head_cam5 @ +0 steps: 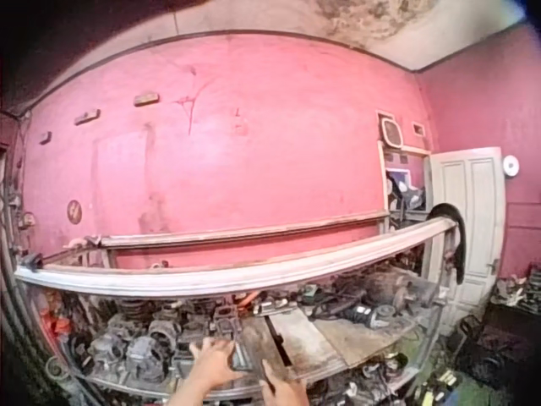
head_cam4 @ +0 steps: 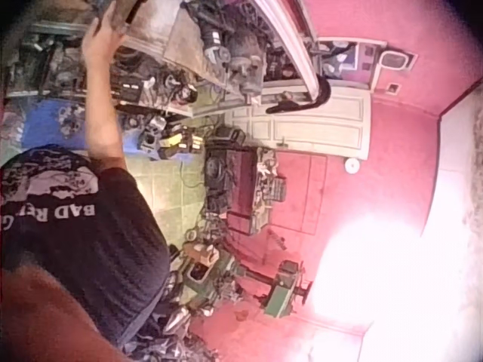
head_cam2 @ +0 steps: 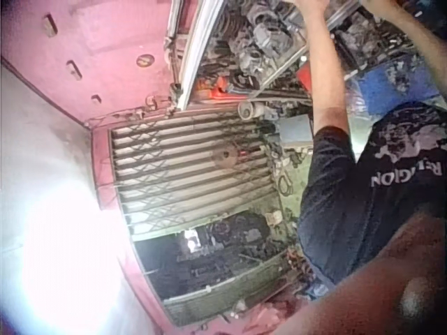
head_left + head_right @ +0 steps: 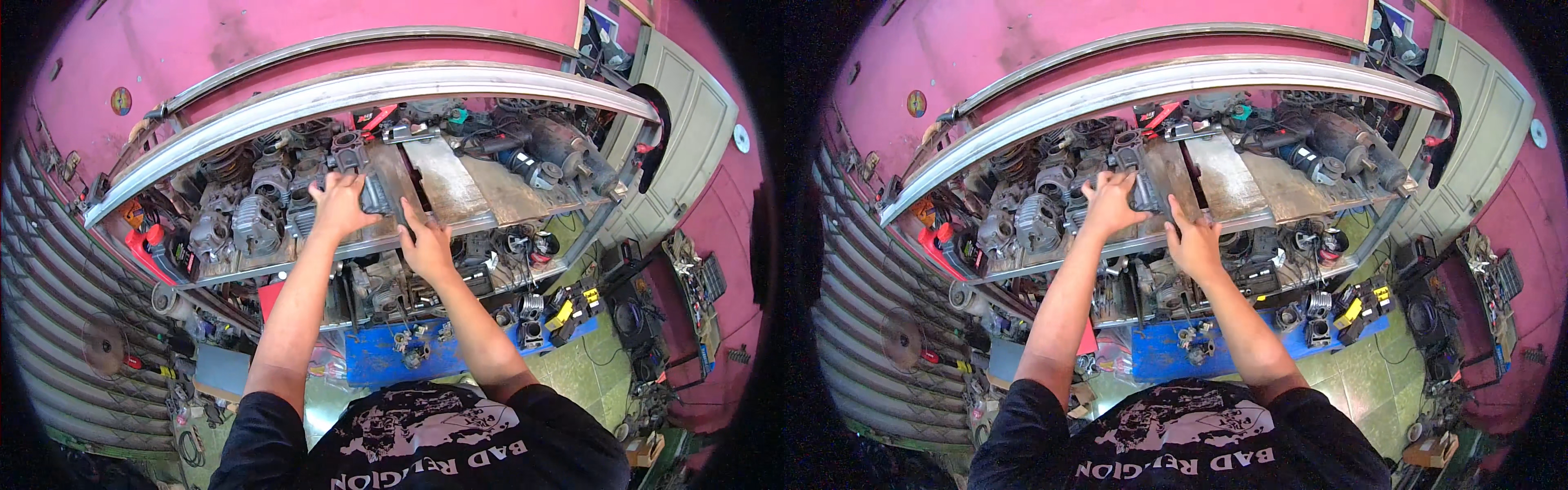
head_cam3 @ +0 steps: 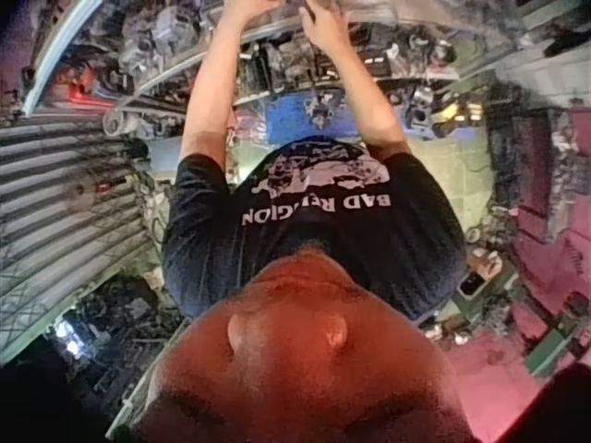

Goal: The person uses a metal file to scrape and clean the surfaces of several small metal engine parts. They pick up each part from a blue workbench, file the edges and faces, and then place the cleaned part onto a metal shelf above.

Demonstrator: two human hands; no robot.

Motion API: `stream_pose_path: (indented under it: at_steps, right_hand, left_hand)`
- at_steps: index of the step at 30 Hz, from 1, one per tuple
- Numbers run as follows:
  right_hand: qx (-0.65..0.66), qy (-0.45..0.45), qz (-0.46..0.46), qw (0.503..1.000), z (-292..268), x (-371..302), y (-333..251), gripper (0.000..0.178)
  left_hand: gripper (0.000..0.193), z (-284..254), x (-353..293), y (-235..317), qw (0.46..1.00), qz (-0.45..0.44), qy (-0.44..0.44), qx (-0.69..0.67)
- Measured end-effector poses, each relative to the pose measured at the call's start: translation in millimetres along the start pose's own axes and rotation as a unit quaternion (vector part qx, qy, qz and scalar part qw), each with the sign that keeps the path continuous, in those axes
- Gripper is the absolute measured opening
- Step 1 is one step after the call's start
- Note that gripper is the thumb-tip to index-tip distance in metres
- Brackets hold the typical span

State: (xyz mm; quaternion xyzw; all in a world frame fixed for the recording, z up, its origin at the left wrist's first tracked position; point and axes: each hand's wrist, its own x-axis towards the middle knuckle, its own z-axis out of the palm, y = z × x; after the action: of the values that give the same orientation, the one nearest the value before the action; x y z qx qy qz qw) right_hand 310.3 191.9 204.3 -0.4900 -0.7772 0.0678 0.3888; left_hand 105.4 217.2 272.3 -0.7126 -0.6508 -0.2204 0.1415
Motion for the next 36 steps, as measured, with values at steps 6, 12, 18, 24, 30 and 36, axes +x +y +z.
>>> stream_pose_path:
  at_steps: [6, 12, 18, 24, 30, 36]
  right_hand:
    - [-0.027, 0.060, -0.067, 0.996, -8.4, -28.4, 4.8, 0.062]
    - [-0.028, -0.030, -0.013, 0.999, -65.5, -88.9, 21.9, 0.059]
    - [0.199, -0.011, 0.213, 0.957, -58.8, -80.6, 51.6, 0.056]
    - [0.096, 0.008, 0.111, 0.989, -24.1, -49.8, 53.8, 0.060]
    - [-0.051, 0.064, -0.011, 0.997, -14.0, -58.7, 5.7, 0.067]
    - [-0.012, 0.100, 0.011, 0.995, 0.6, -15.2, 19.7, 0.068]
  left_hand:
    - [0.066, 3.3, 25.3, 14.6, 0.998, -0.022, -0.053, 0.011]
    - [0.071, 0.3, 30.9, 12.6, 0.997, -0.029, -0.074, 0.001]
    - [0.080, 8.4, 22.2, 18.2, 0.983, 0.007, 0.002, -0.182]
    - [0.088, 48.2, -11.5, 2.9, 0.974, -0.069, 0.003, -0.215]
    - [0.083, 27.2, -28.4, 8.8, 0.983, -0.046, -0.007, -0.180]
    - [0.080, 25.3, -30.5, 15.4, 0.990, -0.009, 0.008, -0.141]
